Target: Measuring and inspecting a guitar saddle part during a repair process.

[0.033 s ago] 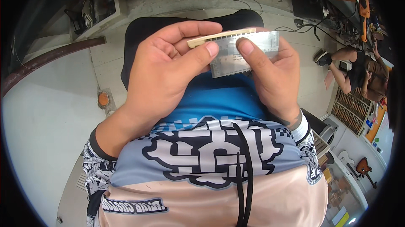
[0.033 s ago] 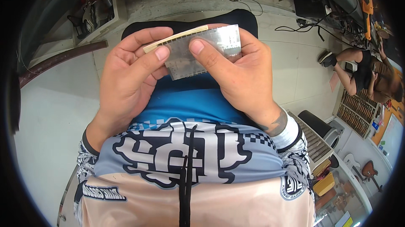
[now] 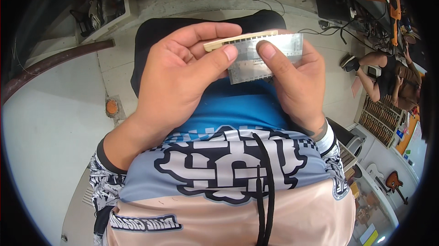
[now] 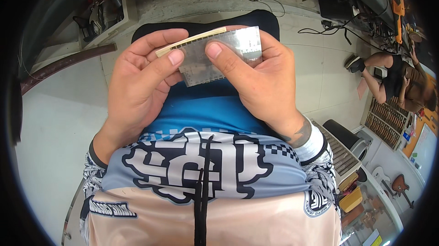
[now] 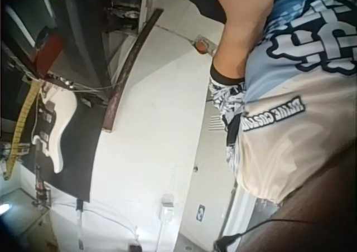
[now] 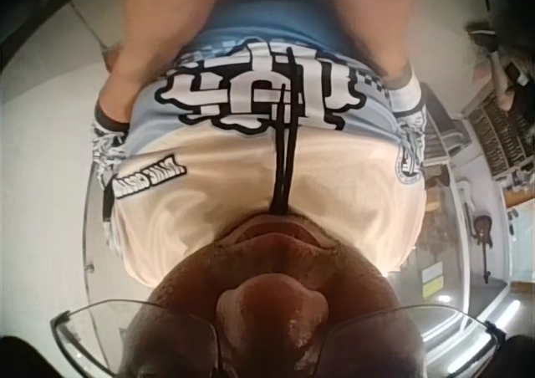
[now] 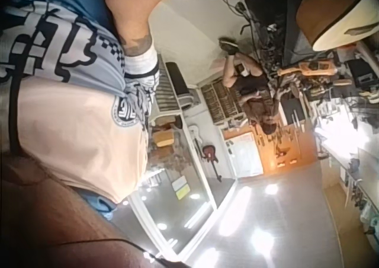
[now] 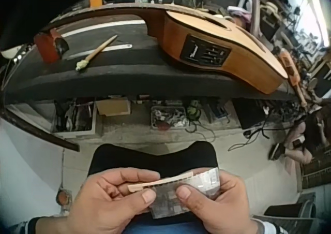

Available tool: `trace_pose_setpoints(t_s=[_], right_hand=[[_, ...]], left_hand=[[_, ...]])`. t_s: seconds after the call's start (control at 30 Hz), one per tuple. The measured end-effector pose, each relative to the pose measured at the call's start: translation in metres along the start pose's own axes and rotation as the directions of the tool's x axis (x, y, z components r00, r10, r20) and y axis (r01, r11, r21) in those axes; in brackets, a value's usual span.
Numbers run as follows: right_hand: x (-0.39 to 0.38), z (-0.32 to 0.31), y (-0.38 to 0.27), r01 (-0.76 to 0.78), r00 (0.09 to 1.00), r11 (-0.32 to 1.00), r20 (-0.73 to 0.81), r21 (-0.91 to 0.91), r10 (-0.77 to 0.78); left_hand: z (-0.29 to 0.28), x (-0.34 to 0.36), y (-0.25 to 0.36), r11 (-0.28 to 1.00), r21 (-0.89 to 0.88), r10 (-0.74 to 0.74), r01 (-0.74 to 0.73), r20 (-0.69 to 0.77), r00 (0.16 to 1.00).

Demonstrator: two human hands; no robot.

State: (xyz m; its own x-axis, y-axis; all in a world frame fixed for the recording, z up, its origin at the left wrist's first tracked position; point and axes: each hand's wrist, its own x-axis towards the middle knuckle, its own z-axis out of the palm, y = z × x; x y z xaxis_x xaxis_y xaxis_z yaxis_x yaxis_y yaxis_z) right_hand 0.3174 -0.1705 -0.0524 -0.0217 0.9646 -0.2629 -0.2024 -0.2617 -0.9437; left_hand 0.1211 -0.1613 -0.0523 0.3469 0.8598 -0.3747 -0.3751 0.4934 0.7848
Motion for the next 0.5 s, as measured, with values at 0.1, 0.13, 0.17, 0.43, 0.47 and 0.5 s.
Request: trace_pose_setpoints(t_s=[0.1,0.13,0.17,0.43,0.47,0.5], right_hand=[[0.0004,-0.0008,-0.0003,-0.014,1.000,1.000,0.002,-0.020,0.014],[0.0005,-0.0008,-0.0005,-0.015,1.000,1.000,0.003,-0.022,0.015],[0.0007,-0.0007,-0.0005,-0.014,1.000,0.999,0.000,-0.035,0.014],[-0.0009,-0.0003,0.0013,-0.008,1.000,0.999,0.004,-0.048,0.008],[-0.0012,-0.0001,0.0010,-0.007,1.000,0.999,0.003,-0.049,0.008],[-0.0013,-0.0001,0.0007,-0.006,1.000,0.999,0.002,-0.050,0.006]], left_hand=[[-0.0002,-0.0003,0.0007,1.000,0.011,-0.011,0.011,0.002,1.000],[-0.0003,-0.0002,0.0010,1.000,0.020,-0.016,0.016,-0.002,1.000],[-0.0005,-0.0001,0.0013,1.000,0.017,-0.016,0.016,-0.003,1.000],[-0.0031,0.0002,-0.0027,1.000,0.021,-0.006,0.006,-0.003,1.000],[-0.0030,0.0000,-0.0026,1.000,0.020,-0.005,0.005,-0.003,1.000],[-0.0027,0.0000,-0.0022,1.000,0.015,-0.008,0.008,-0.003,1.000]])
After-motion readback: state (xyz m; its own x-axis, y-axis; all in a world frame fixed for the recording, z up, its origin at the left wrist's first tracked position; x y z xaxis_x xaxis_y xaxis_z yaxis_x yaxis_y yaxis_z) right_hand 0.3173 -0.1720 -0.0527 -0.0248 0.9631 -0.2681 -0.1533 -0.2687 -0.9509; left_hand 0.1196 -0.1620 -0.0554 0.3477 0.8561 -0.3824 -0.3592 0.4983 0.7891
